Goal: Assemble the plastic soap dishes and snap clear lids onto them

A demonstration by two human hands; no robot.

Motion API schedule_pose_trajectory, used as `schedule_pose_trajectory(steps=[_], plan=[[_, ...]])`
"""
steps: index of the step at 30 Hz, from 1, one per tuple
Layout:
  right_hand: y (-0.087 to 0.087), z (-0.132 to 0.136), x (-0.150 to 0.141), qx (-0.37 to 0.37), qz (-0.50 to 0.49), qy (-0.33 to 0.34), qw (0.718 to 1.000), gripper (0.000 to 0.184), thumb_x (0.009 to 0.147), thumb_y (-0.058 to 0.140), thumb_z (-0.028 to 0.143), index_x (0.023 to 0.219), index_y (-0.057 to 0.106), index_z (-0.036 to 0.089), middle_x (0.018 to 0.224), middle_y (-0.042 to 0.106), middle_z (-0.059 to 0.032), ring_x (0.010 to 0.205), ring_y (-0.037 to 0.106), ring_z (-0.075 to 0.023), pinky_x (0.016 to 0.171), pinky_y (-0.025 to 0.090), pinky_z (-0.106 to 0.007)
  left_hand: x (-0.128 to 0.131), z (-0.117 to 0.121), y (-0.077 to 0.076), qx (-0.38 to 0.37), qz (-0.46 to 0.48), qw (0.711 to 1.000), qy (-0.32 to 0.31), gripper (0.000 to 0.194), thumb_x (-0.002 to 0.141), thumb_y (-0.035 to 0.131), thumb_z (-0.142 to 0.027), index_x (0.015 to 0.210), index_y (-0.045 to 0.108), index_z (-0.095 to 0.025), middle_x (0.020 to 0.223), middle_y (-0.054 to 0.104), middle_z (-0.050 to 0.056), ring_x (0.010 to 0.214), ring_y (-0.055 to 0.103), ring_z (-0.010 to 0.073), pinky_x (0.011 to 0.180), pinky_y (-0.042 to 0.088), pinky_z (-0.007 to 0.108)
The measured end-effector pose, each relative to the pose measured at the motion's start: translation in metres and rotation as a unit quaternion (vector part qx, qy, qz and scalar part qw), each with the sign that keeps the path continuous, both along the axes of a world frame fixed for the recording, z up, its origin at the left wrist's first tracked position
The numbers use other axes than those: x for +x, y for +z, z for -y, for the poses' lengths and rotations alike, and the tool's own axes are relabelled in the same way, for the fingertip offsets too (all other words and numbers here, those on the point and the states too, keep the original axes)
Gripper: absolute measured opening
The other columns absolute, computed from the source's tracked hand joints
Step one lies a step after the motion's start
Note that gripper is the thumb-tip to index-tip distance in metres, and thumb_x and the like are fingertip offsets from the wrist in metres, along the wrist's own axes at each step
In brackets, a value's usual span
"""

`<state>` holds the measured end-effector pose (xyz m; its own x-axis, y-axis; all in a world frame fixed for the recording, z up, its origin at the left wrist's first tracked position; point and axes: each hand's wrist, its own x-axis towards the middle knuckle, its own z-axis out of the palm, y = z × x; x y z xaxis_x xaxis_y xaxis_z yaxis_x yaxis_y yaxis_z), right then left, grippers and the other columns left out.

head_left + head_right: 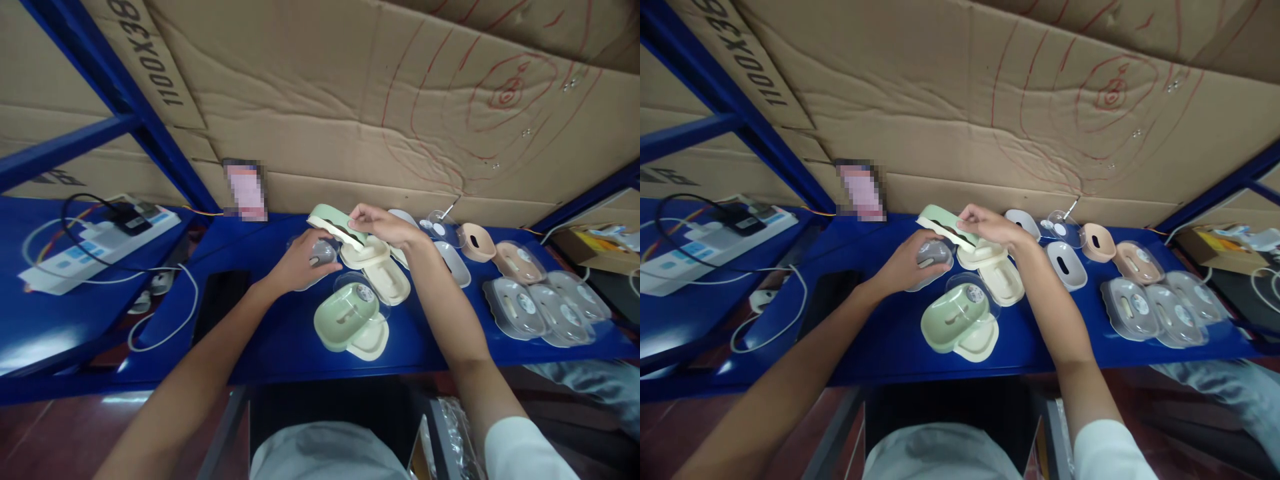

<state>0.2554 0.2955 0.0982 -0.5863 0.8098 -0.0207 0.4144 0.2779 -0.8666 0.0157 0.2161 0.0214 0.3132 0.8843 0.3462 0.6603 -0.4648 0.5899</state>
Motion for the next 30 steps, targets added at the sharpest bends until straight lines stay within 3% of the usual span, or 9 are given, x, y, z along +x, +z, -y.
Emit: schedule_pose_trajectory(steps=[2,5,9,12,15,17,19,24,30], plan=[[0.001,-0.002,0.002,0.024,0.006,-0.010,1.000,0.012,0.101,0.060,0.038,0.101,0.059,0.025,0.094,0.071,0.0000,0.088,0.066,-0.0189,0.083,0.052,-0.032,-0.001,-0.001,0.003,-0.010,0.061,0.998,0.026,0.055,0.094,0.071,-0.054,0.138,0.054,-0.025,0.144,0.067,0.011,0.135,0.065,0.0274,0.116,0.049,0.043],[0.005,-0.001,0.006,0.128,0.085,-0.042,0.987,0.011,0.104,0.055,0.033,0.107,0.059,0.024,0.105,0.075,-0.0046,0.098,0.069,-0.0236,0.090,0.052,-0.038,0.000,0.000,0.006,-0.008,-0.003,0.999,0.044,0.055,0.093,0.073,-0.053,0.138,0.057,-0.025,0.154,0.063,0.012,0.147,0.056,0.0313,0.128,0.036,0.051],[0.014,0.012,0.007,0.249,0.272,-0.123,0.921,0.022,0.104,0.053,0.022,0.123,0.064,0.020,0.119,0.077,-0.0144,0.114,0.070,-0.0348,0.106,0.046,-0.053,0.001,0.003,0.006,-0.009,-0.111,0.992,0.054,0.073,0.094,0.073,-0.053,0.156,0.047,-0.026,0.167,0.053,0.013,0.158,0.044,0.0341,0.134,0.017,0.060],[0.018,0.027,-0.001,0.303,0.304,-0.107,0.897,0.037,0.103,0.051,0.014,0.139,0.061,0.017,0.136,0.073,-0.0180,0.132,0.064,-0.0377,0.115,0.039,-0.057,0.000,0.005,0.009,0.025,-0.116,0.990,0.077,0.077,0.100,0.065,-0.052,0.165,0.037,-0.023,0.161,0.058,0.015,0.151,0.053,0.0338,0.130,0.026,0.059],[0.013,0.041,-0.016,0.352,0.248,-0.020,0.902,0.041,0.108,0.055,0.028,0.149,0.057,0.021,0.155,0.063,-0.0153,0.146,0.054,-0.0342,0.120,0.037,-0.054,-0.003,0.007,0.015,0.046,-0.156,0.982,0.099,0.048,0.103,0.059,-0.053,0.138,0.066,-0.020,0.130,0.076,0.014,0.124,0.071,0.0337,0.111,0.046,0.049],[0.007,0.046,-0.026,0.358,0.251,0.040,0.899,0.047,0.106,0.065,0.034,0.151,0.058,0.023,0.166,0.052,-0.0144,0.154,0.047,-0.0336,0.123,0.035,-0.053,-0.005,0.012,0.019,0.033,-0.214,0.972,0.091,0.042,0.105,0.057,-0.058,0.105,0.075,-0.020,0.104,0.080,0.012,0.102,0.077,0.0319,0.096,0.052,0.044],[0.001,0.046,-0.032,0.339,0.300,0.065,0.889,0.046,0.101,0.072,0.029,0.146,0.063,0.022,0.171,0.046,-0.0157,0.157,0.042,-0.0358,0.125,0.033,-0.055,-0.005,0.019,0.022,0.028,-0.280,0.957,0.069,0.044,0.103,0.061,-0.062,0.094,0.075,-0.021,0.096,0.080,0.011,0.095,0.078,0.0318,0.089,0.052,0.042],[0.005,0.038,-0.023,0.263,0.383,0.036,0.885,0.033,0.104,0.058,0.016,0.134,0.070,0.020,0.142,0.072,-0.0134,0.131,0.067,-0.0331,0.108,0.046,-0.046,0.002,0.035,0.022,0.054,-0.395,0.917,0.028,0.040,0.093,0.081,-0.047,0.122,0.073,-0.021,0.121,0.079,0.017,0.117,0.074,0.0367,0.094,0.053,0.045],[0.019,0.026,0.003,0.254,0.410,-0.035,0.875,0.034,0.106,0.050,0.016,0.130,0.073,0.023,0.120,0.081,-0.0108,0.108,0.076,-0.0283,0.083,0.046,-0.033,0.005,0.033,0.019,0.022,-0.370,0.927,0.050,0.038,0.098,0.072,-0.025,0.135,0.070,-0.022,0.134,0.075,0.016,0.126,0.072,0.0338,0.102,0.056,0.044]])
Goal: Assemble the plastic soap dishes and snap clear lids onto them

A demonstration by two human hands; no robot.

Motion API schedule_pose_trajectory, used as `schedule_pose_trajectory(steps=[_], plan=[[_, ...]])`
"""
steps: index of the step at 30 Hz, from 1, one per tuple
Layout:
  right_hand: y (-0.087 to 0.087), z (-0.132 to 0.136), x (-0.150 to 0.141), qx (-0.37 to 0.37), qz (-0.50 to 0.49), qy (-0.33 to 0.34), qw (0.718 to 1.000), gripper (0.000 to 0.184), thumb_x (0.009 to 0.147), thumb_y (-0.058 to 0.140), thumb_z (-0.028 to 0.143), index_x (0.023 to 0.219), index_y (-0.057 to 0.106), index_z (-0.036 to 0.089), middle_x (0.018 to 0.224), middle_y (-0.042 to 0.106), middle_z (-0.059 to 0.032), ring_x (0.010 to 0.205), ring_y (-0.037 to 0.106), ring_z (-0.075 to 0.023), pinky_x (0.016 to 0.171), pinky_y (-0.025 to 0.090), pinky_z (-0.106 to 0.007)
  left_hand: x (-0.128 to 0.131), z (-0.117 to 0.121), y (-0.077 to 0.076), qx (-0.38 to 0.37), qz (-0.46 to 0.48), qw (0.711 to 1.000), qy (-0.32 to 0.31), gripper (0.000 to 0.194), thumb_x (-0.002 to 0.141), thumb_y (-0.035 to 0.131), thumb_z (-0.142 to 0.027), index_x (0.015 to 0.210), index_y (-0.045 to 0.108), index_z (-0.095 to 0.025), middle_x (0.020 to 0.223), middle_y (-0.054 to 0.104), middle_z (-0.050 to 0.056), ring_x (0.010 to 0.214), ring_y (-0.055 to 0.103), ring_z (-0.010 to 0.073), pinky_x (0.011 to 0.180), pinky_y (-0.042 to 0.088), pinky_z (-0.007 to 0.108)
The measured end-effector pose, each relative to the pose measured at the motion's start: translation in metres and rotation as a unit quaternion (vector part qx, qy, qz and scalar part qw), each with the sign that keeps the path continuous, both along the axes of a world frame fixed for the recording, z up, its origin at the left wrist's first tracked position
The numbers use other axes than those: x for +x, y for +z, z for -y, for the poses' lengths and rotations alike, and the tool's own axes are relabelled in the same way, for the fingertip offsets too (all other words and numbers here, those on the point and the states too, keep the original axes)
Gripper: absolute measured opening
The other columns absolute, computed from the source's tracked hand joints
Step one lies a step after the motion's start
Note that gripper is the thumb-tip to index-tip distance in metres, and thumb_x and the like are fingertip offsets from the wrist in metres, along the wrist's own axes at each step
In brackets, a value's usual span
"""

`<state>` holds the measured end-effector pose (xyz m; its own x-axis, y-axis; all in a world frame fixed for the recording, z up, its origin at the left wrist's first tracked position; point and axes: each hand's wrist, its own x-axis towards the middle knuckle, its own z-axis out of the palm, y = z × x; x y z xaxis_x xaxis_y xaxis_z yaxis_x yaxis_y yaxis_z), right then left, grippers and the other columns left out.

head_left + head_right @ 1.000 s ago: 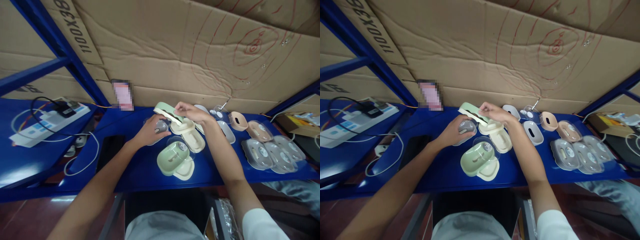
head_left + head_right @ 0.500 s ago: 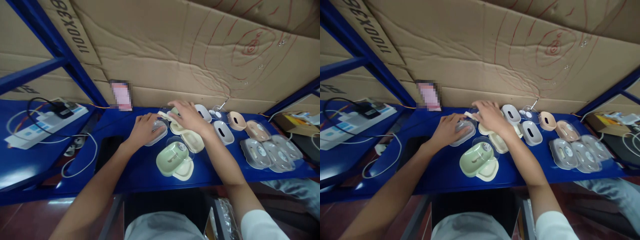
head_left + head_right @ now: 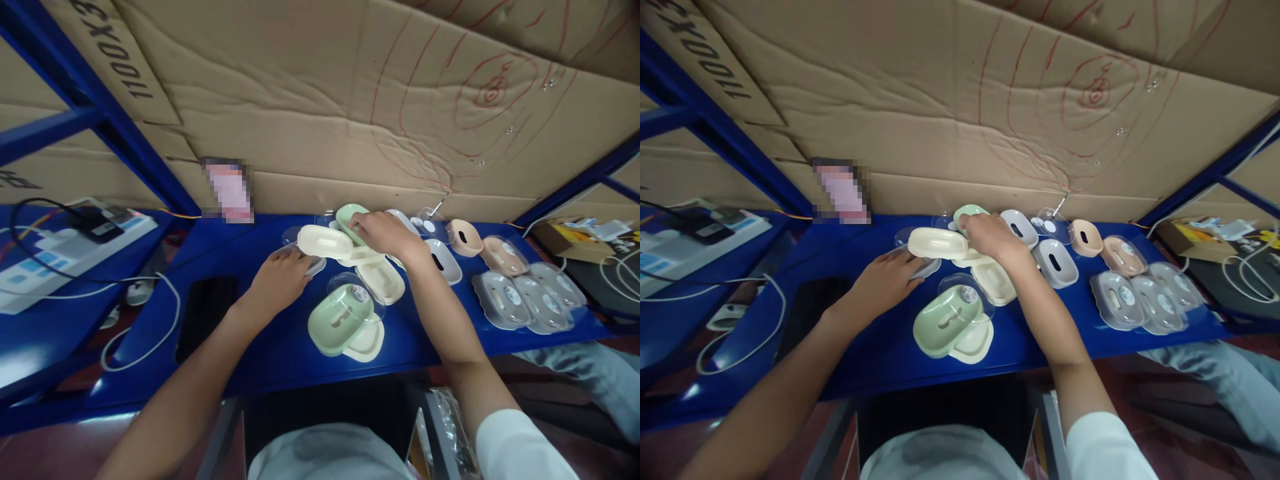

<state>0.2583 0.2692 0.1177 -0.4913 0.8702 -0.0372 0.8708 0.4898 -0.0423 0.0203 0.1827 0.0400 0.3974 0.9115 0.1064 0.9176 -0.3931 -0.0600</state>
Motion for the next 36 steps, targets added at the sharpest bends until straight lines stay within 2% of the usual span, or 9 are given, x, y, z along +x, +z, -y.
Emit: schedule_pose_trajectory(steps=[6,9,13,17,21,25,28,30,36], plan=[[0.013,-0.003,0.027,-0.040,-0.091,0.018,0.995,0.031,0.105,0.057,0.028,0.131,0.072,0.022,0.115,0.082,-0.0086,0.097,0.075,-0.0248,0.079,0.049,-0.030,-0.004,-0.006,0.004,-0.024,0.079,0.996,0.033,0.038,0.106,0.055,-0.029,0.141,0.069,-0.025,0.141,0.075,0.009,0.123,0.075,0.0317,0.105,0.058,0.045],[0.009,0.001,0.042,-0.026,-0.151,0.043,0.987,0.032,0.107,0.055,0.032,0.131,0.073,0.021,0.113,0.082,-0.0074,0.098,0.075,-0.0241,0.085,0.051,-0.032,-0.004,-0.008,0.005,-0.038,0.102,0.993,0.041,0.037,0.107,0.053,-0.033,0.139,0.070,-0.027,0.141,0.076,0.007,0.124,0.075,0.0318,0.107,0.056,0.045],[-0.021,0.005,0.072,0.070,-0.188,0.054,0.978,0.037,0.111,0.044,0.034,0.125,0.075,0.020,0.125,0.079,-0.0108,0.115,0.073,-0.0269,0.101,0.051,-0.038,0.000,-0.011,0.004,-0.043,0.121,0.990,0.064,0.039,0.109,0.049,-0.036,0.141,0.070,-0.028,0.134,0.079,0.007,0.119,0.077,0.0328,0.107,0.056,0.046],[-0.064,0.005,0.105,0.148,-0.157,-0.042,0.976,0.043,0.112,0.036,0.032,0.124,0.075,0.019,0.132,0.077,-0.0138,0.127,0.068,-0.0312,0.111,0.045,-0.047,0.006,-0.011,0.002,-0.043,0.121,0.989,0.077,0.041,0.110,0.047,-0.038,0.143,0.068,-0.026,0.131,0.080,0.009,0.114,0.078,0.0342,0.102,0.057,0.046],[-0.089,0.006,0.116,0.160,-0.119,-0.099,0.975,0.046,0.109,0.046,0.043,0.145,0.064,0.020,0.154,0.064,-0.0163,0.146,0.056,-0.0352,0.121,0.038,-0.056,0.011,-0.012,-0.004,0.026,0.138,0.987,0.074,0.044,0.112,0.041,-0.038,0.142,0.068,-0.020,0.118,0.082,0.013,0.108,0.079,0.0341,0.097,0.057,0.044],[-0.090,0.004,0.119,0.127,-0.111,-0.162,0.972,0.067,0.100,0.063,0.054,0.156,0.055,0.018,0.152,0.065,-0.0214,0.140,0.060,-0.0422,0.113,0.048,-0.057,0.012,-0.013,-0.015,0.092,0.152,0.984,0.027,0.045,0.113,0.038,-0.036,0.140,0.068,-0.017,0.122,0.080,0.017,0.110,0.078,0.0339,0.100,0.055,0.046],[-0.084,0.000,0.130,0.137,-0.179,-0.217,0.950,0.059,0.108,0.047,0.054,0.152,0.059,0.016,0.127,0.078,-0.0200,0.113,0.074,-0.0381,0.099,0.056,-0.049,0.013,-0.014,-0.021,0.110,0.150,0.983,-0.003,0.044,0.113,0.038,-0.034,0.139,0.068,-0.017,0.122,0.080,0.016,0.111,0.077,0.0331,0.104,0.053,0.047],[-0.080,-0.003,0.139,0.166,-0.221,-0.232,0.933,0.060,0.110,0.041,0.054,0.151,0.058,0.014,0.122,0.079,-0.0197,0.107,0.075,-0.0359,0.097,0.057,-0.048,0.013,-0.014,-0.022,0.108,0.149,0.983,-0.013,0.042,0.112,0.038,-0.033,0.139,0.068,-0.018,0.120,0.080,0.016,0.111,0.076,0.0329,0.106,0.052,0.048],[-0.084,-0.005,0.142,0.216,-0.214,-0.156,0.940,0.045,0.100,0.057,0.031,0.141,0.068,0.016,0.148,0.068,-0.0190,0.140,0.060,-0.0344,0.121,0.045,-0.055,0.017,-0.013,-0.026,0.091,0.171,0.981,-0.031,0.043,0.106,0.041,-0.019,0.140,0.067,-0.019,0.139,0.074,0.015,0.128,0.069,0.0345,0.114,0.047,0.054]])
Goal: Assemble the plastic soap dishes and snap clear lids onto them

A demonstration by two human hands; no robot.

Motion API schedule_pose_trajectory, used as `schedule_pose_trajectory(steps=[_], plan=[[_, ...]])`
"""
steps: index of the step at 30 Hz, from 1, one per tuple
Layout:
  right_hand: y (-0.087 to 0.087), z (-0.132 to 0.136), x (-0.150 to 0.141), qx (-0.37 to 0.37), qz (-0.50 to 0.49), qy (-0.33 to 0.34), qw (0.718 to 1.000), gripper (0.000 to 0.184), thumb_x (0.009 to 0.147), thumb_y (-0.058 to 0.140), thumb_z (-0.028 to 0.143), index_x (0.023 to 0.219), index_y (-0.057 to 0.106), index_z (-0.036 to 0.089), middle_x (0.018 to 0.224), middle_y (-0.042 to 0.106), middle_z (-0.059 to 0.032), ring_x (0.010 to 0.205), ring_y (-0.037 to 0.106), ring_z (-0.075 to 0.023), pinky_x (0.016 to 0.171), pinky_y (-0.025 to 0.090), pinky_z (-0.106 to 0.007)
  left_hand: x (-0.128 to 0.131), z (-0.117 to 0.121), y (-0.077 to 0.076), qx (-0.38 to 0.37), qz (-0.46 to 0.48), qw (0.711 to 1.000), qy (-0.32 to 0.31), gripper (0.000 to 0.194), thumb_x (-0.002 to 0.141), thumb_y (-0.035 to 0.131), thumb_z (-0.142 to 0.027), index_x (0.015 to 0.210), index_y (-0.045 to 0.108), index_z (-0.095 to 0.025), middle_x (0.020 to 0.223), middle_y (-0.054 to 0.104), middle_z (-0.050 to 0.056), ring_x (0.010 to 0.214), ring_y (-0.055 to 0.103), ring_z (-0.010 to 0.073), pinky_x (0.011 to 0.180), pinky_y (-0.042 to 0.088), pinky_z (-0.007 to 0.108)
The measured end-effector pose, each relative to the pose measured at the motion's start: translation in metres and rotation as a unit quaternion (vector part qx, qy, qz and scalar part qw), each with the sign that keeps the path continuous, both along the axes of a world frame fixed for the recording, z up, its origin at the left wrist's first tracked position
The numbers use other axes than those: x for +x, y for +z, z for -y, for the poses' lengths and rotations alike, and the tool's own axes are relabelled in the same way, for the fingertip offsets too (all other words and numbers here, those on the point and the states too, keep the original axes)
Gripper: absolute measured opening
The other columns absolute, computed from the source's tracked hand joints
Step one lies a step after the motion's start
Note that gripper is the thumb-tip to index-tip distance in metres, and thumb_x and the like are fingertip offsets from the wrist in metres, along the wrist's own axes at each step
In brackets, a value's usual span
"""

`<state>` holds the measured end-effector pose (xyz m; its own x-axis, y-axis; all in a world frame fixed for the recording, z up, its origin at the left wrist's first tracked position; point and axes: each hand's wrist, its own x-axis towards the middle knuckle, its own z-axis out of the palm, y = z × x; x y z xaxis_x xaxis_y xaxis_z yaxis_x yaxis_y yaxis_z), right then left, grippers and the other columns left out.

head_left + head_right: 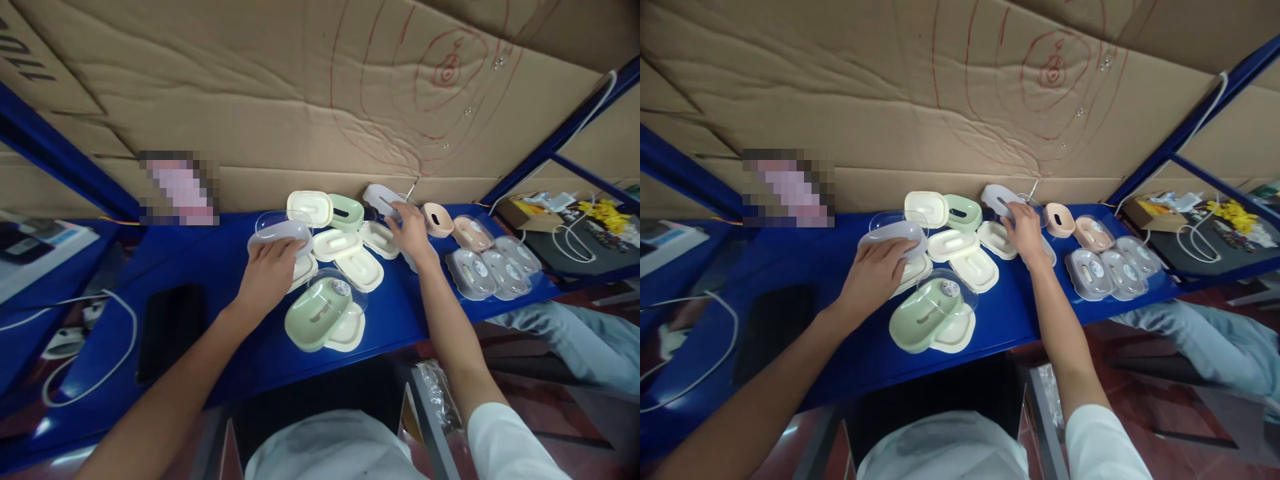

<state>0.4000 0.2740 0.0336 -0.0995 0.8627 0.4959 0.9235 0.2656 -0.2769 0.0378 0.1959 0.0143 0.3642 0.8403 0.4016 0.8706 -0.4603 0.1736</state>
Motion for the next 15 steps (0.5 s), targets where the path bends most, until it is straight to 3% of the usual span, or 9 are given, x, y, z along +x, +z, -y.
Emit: schedule_pose_trajectory(steps=[2,4,8,10,12,15], plan=[[0.000,0.002,-0.004,-0.002,0.014,0.009,1.000,0.047,0.096,0.057,0.022,0.142,0.068,0.018,0.157,0.061,-0.0170,0.148,0.053,-0.0332,0.125,0.040,-0.056,0.004,0.003,0.003,0.006,0.017,1.000,-0.021,0.042,0.107,0.039,-0.019,0.137,0.069,-0.019,0.139,0.073,0.014,0.130,0.067,0.0338,0.113,0.048,0.053],[0.003,0.004,-0.007,0.007,0.022,-0.006,1.000,0.050,0.095,0.056,0.018,0.144,0.067,0.019,0.164,0.055,-0.0161,0.153,0.048,-0.0339,0.126,0.037,-0.058,0.008,0.010,0.009,-0.007,0.027,0.996,-0.086,0.038,0.111,0.040,-0.027,0.132,0.071,-0.021,0.132,0.075,0.012,0.126,0.069,0.0311,0.109,0.051,0.049],[0.019,0.011,-0.014,-0.017,-0.002,0.011,1.000,0.038,0.103,0.049,0.021,0.134,0.071,0.018,0.142,0.072,-0.0165,0.134,0.064,-0.0320,0.115,0.047,-0.050,0.018,0.040,0.027,-0.067,-0.005,0.970,-0.234,0.036,0.107,0.058,-0.051,0.128,0.073,-0.025,0.127,0.075,0.009,0.117,0.070,0.0280,0.105,0.054,0.045],[0.028,0.025,-0.024,-0.063,-0.024,0.078,0.995,0.033,0.108,0.047,0.027,0.126,0.074,0.018,0.125,0.079,-0.0138,0.118,0.072,-0.0282,0.107,0.052,-0.042,0.020,0.063,0.029,-0.080,-0.029,0.971,-0.225,0.051,0.098,0.070,-0.060,0.138,0.069,-0.028,0.139,0.071,0.010,0.128,0.067,0.0326,0.110,0.052,0.051],[0.032,0.054,-0.040,-0.097,-0.037,0.161,0.981,0.035,0.113,0.046,0.034,0.125,0.075,0.020,0.123,0.081,-0.0110,0.114,0.075,-0.0254,0.106,0.053,-0.040,0.018,0.085,0.023,-0.059,-0.032,0.980,-0.190,0.067,0.093,0.075,-0.063,0.149,0.061,-0.029,0.154,0.062,0.013,0.140,0.060,0.0386,0.114,0.051,0.058],[0.021,0.119,-0.066,-0.110,-0.022,0.257,0.960,0.042,0.112,0.052,0.048,0.146,0.066,0.028,0.148,0.071,-0.0085,0.137,0.066,-0.0266,0.118,0.049,-0.049,0.011,0.112,0.002,-0.034,-0.009,0.989,-0.143,0.066,0.102,0.068,-0.050,0.161,0.047,-0.031,0.165,0.052,0.016,0.148,0.056,0.0383,0.112,0.055,0.057]])
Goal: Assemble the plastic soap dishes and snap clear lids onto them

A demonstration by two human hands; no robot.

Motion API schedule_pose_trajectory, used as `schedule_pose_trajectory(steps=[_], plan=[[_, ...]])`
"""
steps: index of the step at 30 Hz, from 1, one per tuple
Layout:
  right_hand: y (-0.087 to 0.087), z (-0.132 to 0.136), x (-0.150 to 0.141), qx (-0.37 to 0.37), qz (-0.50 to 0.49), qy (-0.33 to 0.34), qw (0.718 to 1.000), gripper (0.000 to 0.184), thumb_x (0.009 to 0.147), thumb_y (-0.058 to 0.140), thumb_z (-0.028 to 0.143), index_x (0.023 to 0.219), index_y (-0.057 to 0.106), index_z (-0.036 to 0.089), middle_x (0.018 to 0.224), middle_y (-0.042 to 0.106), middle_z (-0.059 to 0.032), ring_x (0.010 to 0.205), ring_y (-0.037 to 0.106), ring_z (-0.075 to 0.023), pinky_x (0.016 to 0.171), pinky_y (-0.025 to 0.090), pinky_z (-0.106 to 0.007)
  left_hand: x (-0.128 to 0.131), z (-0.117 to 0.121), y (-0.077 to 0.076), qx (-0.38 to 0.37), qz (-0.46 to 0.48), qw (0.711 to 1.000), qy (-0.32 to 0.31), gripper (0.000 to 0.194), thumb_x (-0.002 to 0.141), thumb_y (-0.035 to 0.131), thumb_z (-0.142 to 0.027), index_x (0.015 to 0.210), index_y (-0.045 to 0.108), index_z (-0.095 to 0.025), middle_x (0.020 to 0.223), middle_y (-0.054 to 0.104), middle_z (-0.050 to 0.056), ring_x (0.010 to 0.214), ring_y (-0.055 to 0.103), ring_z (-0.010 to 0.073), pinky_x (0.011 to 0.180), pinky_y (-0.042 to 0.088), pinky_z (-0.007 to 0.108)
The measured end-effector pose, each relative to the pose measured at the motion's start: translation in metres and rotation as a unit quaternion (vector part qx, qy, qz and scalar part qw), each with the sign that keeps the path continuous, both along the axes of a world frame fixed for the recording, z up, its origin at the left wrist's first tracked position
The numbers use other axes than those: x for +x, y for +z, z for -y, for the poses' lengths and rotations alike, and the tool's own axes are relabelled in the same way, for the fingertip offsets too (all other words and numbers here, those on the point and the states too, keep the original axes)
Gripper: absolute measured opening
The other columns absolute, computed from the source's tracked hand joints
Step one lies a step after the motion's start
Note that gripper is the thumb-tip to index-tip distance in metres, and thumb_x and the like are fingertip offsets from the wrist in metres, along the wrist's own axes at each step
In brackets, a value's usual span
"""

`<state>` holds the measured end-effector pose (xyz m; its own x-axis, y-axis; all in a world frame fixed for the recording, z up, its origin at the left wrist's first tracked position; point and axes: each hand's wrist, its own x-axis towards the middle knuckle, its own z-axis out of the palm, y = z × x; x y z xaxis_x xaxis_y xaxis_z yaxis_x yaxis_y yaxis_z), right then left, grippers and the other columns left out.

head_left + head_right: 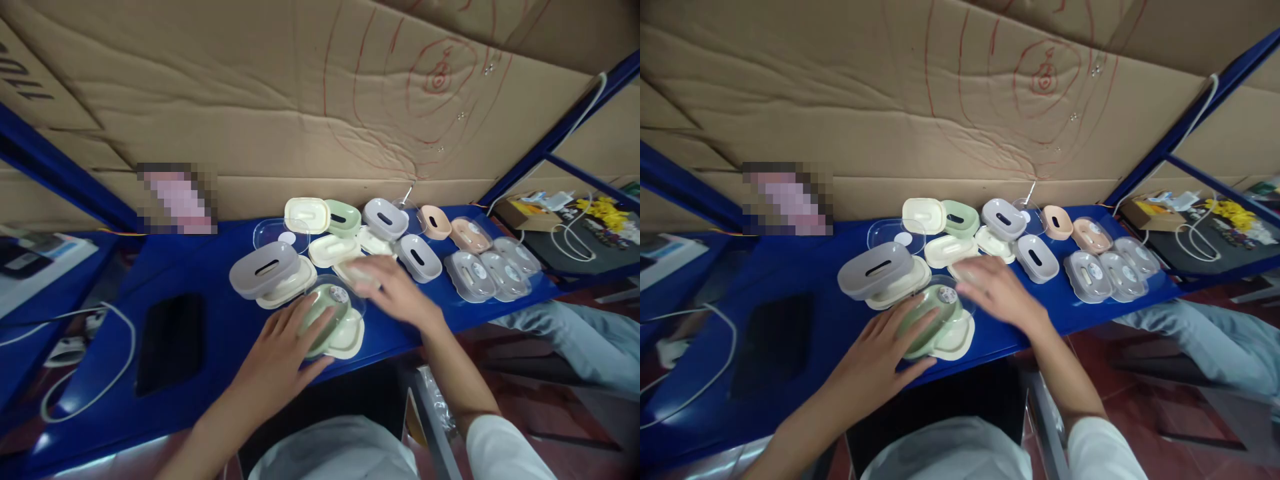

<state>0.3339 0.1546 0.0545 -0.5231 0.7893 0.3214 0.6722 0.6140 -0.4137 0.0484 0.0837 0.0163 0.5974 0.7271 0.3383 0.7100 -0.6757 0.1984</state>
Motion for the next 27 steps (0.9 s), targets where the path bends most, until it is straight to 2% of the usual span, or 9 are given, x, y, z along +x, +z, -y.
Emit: schedule_pose_trajectory(steps=[2,5,8,12,14,16,19,23,27], plan=[[-0.017,0.044,-0.010,0.007,0.032,0.036,0.999,0.066,0.103,0.063,0.063,0.162,0.051,0.036,0.166,0.056,-0.0071,0.155,0.051,-0.0310,0.125,0.044,-0.058,-0.007,0.012,-0.013,-0.011,0.033,0.999,0.017,0.060,0.108,0.060,-0.042,0.164,0.043,-0.031,0.164,0.054,0.015,0.147,0.058,0.0337,0.111,0.059,0.052],[-0.045,0.086,-0.004,0.018,0.019,0.015,1.000,0.068,0.105,0.066,0.051,0.167,0.041,0.041,0.169,0.052,-0.0035,0.157,0.049,-0.0290,0.125,0.048,-0.057,-0.016,0.023,-0.025,-0.023,0.078,0.996,0.021,0.048,0.110,0.054,-0.034,0.158,0.048,-0.034,0.149,0.068,0.011,0.138,0.066,0.0290,0.115,0.057,0.053],[-0.062,0.102,0.014,0.033,-0.048,-0.069,0.996,0.061,0.107,0.060,0.030,0.164,0.045,0.046,0.159,0.063,-0.0013,0.148,0.059,-0.0282,0.118,0.056,-0.057,-0.023,0.031,-0.026,-0.006,0.113,0.993,0.020,0.043,0.108,0.057,-0.024,0.150,0.055,-0.035,0.137,0.075,0.007,0.129,0.072,0.0270,0.120,0.053,0.058],[-0.067,0.113,0.013,0.042,-0.030,-0.118,0.992,0.060,0.106,0.055,0.022,0.161,0.049,0.046,0.156,0.065,-0.0030,0.150,0.058,-0.0305,0.123,0.049,-0.066,-0.029,0.026,-0.008,0.048,0.152,0.986,0.041,0.052,0.104,0.062,-0.015,0.151,0.055,-0.035,0.135,0.075,0.008,0.127,0.072,0.0280,0.123,0.049,0.060],[-0.067,0.116,0.000,0.045,0.026,-0.101,0.993,0.055,0.107,0.058,0.031,0.161,0.052,0.041,0.164,0.057,-0.0060,0.157,0.048,-0.0348,0.126,0.041,-0.074,-0.028,0.008,0.007,0.085,0.152,0.984,0.048,0.052,0.103,0.064,-0.015,0.150,0.056,-0.034,0.136,0.075,0.009,0.127,0.071,0.0292,0.123,0.048,0.061],[-0.068,0.118,-0.015,0.050,0.077,-0.066,0.994,0.061,0.104,0.066,0.048,0.162,0.051,0.036,0.171,0.047,-0.0097,0.161,0.040,-0.0414,0.125,0.034,-0.083,-0.024,-0.021,0.023,0.107,0.135,0.985,0.033,0.045,0.104,0.063,-0.019,0.147,0.059,-0.032,0.136,0.075,0.009,0.127,0.071,0.0295,0.120,0.050,0.057],[-0.070,0.117,-0.030,0.067,0.108,-0.019,0.992,0.071,0.099,0.072,0.060,0.161,0.053,0.033,0.171,0.047,-0.0111,0.161,0.040,-0.0424,0.127,0.028,-0.085,-0.014,-0.074,0.036,0.106,0.084,0.991,0.017,0.031,0.109,0.055,-0.028,0.137,0.068,-0.026,0.131,0.077,0.010,0.128,0.070,0.0294,0.126,0.044,0.057],[-0.076,0.123,-0.026,0.102,0.085,0.003,0.991,0.042,0.104,0.069,0.042,0.146,0.067,0.035,0.158,0.063,-0.0055,0.155,0.052,-0.0341,0.130,0.032,-0.077,-0.004,-0.121,0.027,0.076,0.002,0.997,0.001,0.033,0.110,0.050,-0.033,0.131,0.074,-0.024,0.137,0.074,0.013,0.133,0.068,0.0304,0.133,0.032,0.062],[-0.082,0.133,-0.009,0.111,0.040,-0.039,0.992,0.037,0.103,0.064,0.025,0.137,0.072,0.038,0.145,0.073,-0.0018,0.145,0.062,-0.0312,0.129,0.037,-0.075,-0.005,-0.124,0.009,0.103,-0.022,0.994,0.015,0.030,0.109,0.051,-0.029,0.128,0.075,-0.027,0.151,0.066,0.015,0.149,0.057,0.0340,0.133,0.021,0.070]])
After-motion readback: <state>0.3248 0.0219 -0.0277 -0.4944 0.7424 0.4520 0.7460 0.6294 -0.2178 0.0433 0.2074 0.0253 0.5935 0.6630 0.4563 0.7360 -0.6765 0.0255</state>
